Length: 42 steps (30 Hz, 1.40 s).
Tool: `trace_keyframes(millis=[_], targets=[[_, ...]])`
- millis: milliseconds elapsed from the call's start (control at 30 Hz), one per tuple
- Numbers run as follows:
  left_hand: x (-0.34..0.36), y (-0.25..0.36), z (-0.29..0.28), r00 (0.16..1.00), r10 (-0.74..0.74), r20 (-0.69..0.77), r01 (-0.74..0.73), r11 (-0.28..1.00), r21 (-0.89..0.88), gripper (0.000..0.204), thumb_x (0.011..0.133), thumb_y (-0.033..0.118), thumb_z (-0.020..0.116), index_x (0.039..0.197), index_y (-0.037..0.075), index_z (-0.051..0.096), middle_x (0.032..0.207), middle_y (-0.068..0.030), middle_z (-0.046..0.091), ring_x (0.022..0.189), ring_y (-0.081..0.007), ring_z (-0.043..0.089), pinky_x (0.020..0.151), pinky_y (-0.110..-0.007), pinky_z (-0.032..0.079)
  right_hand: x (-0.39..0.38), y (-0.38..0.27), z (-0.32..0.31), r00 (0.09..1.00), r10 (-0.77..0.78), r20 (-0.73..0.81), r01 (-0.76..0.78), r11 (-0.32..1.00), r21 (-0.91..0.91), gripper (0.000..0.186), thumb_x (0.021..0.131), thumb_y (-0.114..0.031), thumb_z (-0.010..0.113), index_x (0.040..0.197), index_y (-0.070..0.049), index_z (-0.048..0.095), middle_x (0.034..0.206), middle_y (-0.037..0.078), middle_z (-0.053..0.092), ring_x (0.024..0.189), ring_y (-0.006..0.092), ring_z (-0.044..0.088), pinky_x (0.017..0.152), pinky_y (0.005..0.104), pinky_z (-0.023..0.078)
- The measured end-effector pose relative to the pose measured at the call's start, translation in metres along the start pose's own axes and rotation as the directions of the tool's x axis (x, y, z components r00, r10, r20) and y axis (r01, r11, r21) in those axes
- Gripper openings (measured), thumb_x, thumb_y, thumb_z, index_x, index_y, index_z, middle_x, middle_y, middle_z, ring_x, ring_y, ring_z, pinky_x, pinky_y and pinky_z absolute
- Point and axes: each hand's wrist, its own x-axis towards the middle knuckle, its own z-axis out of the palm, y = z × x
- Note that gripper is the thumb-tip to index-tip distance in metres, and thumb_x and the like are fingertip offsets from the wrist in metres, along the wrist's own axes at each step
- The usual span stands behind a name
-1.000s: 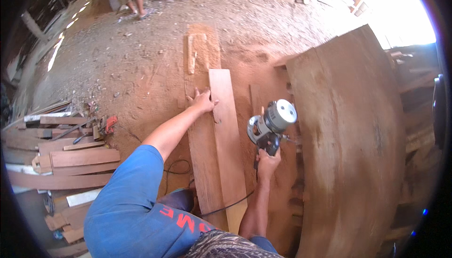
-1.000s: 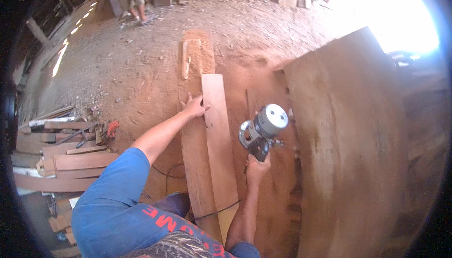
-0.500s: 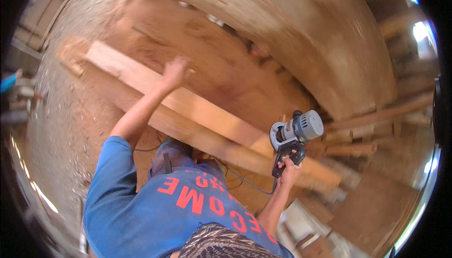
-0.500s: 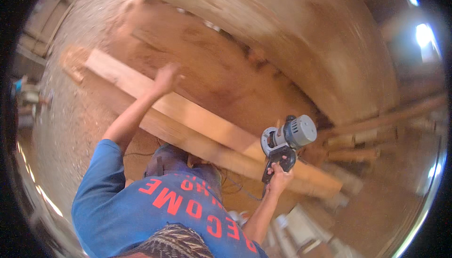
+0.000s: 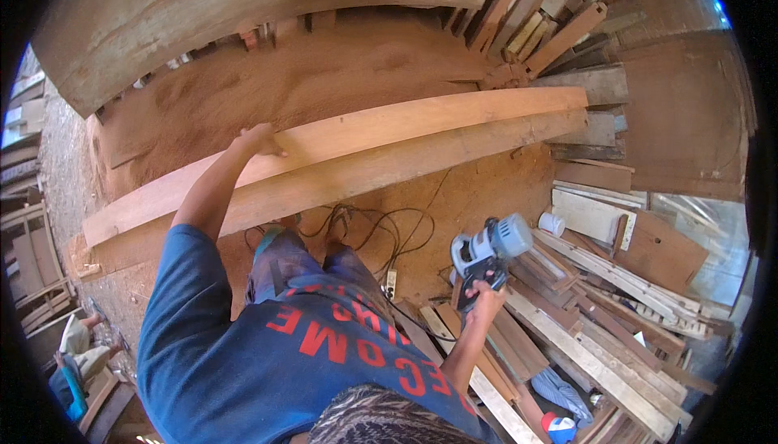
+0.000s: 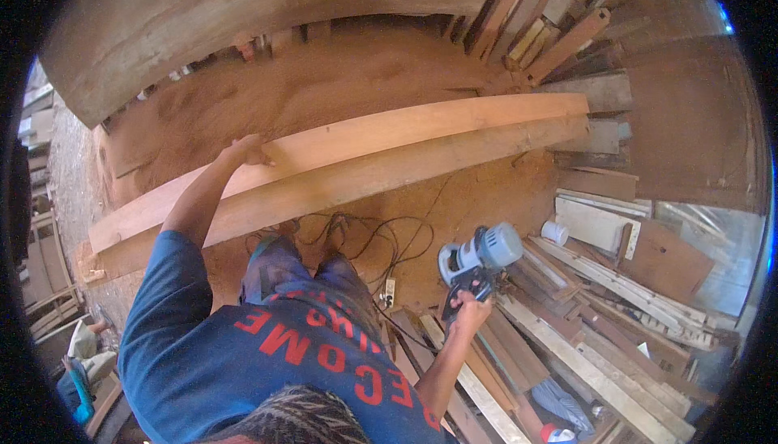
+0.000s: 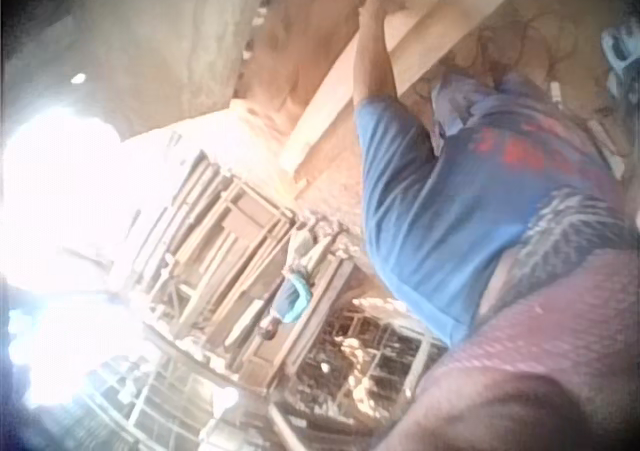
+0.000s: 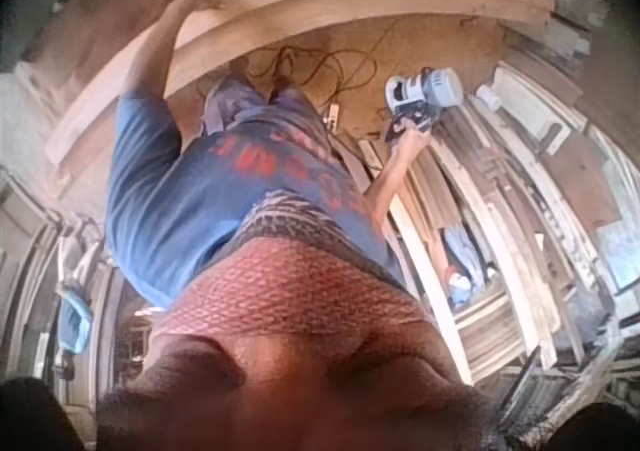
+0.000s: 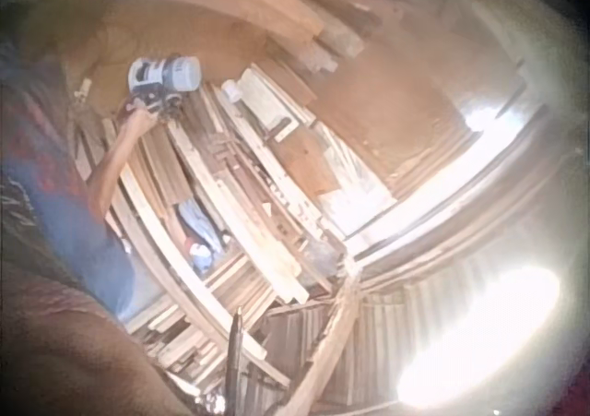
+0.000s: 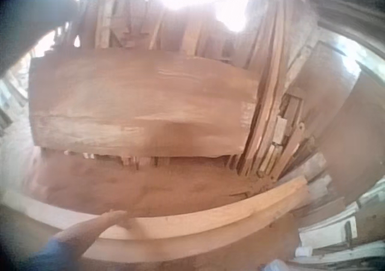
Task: The person uses a handheld router to shape the edge of a long wooden plank, then moves the board and repeats the process on another section.
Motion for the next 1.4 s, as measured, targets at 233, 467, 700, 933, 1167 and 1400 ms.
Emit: trace_keyframes(millis=[233, 467, 700, 933, 1167, 1400], targets=[[-0.123, 0.055, 0.015, 0.981, 0.075, -0.181, -0.071, 0.997, 0.028, 0.077, 0.071, 0.026, 0.086, 0.140, 0.010, 0.057, 0.135, -0.0231, 0.059, 0.131, -0.0427, 0.053, 0.109, -0.055, 0.042, 0.051, 0.132, -0.105, 0.953, 0.286, -0.100, -0.290, 0.957, -0.027, 0.032, 0.073, 0.007, 0.063, 0.104, -0.002, 0.059, 0.072, 0.007, 0.059, 0.053, 0.0178, 0.055, 0.045, 0.0324, 0.046], [-0.143, 0.074, 0.083, 0.840, 0.442, -0.314, -0.464, 0.886, 0.004, 0.085, 0.079, 0.029, 0.082, 0.153, 0.011, 0.044, 0.155, -0.0209, 0.043, 0.143, -0.0454, 0.039, 0.117, -0.051, 0.037, 0.058, 0.196, -0.142, 0.873, 0.486, -0.041, -0.479, 0.871, 0.106, 0.028, 0.074, 0.005, 0.065, 0.101, -0.001, 0.061, 0.066, 0.009, 0.058, 0.050, 0.0212, 0.056, 0.047, 0.0364, 0.050], [-0.143, 0.084, 0.092, 0.913, 0.326, -0.245, -0.323, 0.945, 0.052, 0.090, 0.081, 0.033, 0.082, 0.158, 0.019, 0.038, 0.166, -0.0157, 0.029, 0.152, -0.0449, 0.025, 0.122, -0.062, 0.026, 0.061, 0.173, -0.129, 0.874, 0.486, 0.022, -0.484, 0.863, 0.143, 0.030, 0.075, 0.005, 0.064, 0.104, -0.002, 0.060, 0.067, 0.009, 0.058, 0.050, 0.0215, 0.055, 0.048, 0.0377, 0.049], [-0.155, 0.096, 0.149, 0.798, 0.363, -0.481, -0.344, 0.930, 0.131, 0.089, 0.079, 0.036, 0.080, 0.158, 0.027, 0.039, 0.162, -0.0191, 0.029, 0.147, -0.0472, 0.028, 0.117, -0.068, 0.024, 0.080, 0.163, -0.120, 0.860, 0.492, 0.134, -0.510, 0.834, 0.209, 0.034, 0.081, 0.002, 0.060, 0.114, -0.006, 0.056, 0.067, 0.004, 0.050, 0.054, 0.0174, 0.049, 0.054, 0.0334, 0.046], [-0.193, 0.093, 0.152, 0.855, 0.371, -0.364, -0.314, 0.927, 0.207, 0.105, 0.073, 0.033, 0.086, 0.160, 0.044, 0.029, 0.140, -0.0205, 0.047, 0.137, -0.0419, 0.040, 0.113, -0.065, 0.030, 0.103, 0.153, -0.139, 0.811, 0.522, 0.266, -0.549, 0.835, 0.034, 0.016, 0.083, -0.004, 0.060, 0.091, -0.014, 0.050, 0.065, 0.000, 0.047, 0.055, 0.0169, 0.046, 0.056, 0.0360, 0.046], [-0.239, 0.101, 0.163, 0.861, 0.360, -0.360, -0.266, 0.921, 0.285, 0.105, 0.074, 0.033, 0.086, 0.160, 0.047, 0.027, 0.141, -0.0180, 0.050, 0.138, -0.0396, 0.042, 0.110, -0.065, 0.036, 0.113, 0.143, -0.144, 0.778, 0.496, 0.385, -0.464, 0.867, -0.179, 0.014, 0.090, -0.017, 0.066, 0.096, -0.010, 0.056, 0.074, 0.000, 0.051, 0.063, 0.0151, 0.050, 0.065, 0.0334, 0.048]])
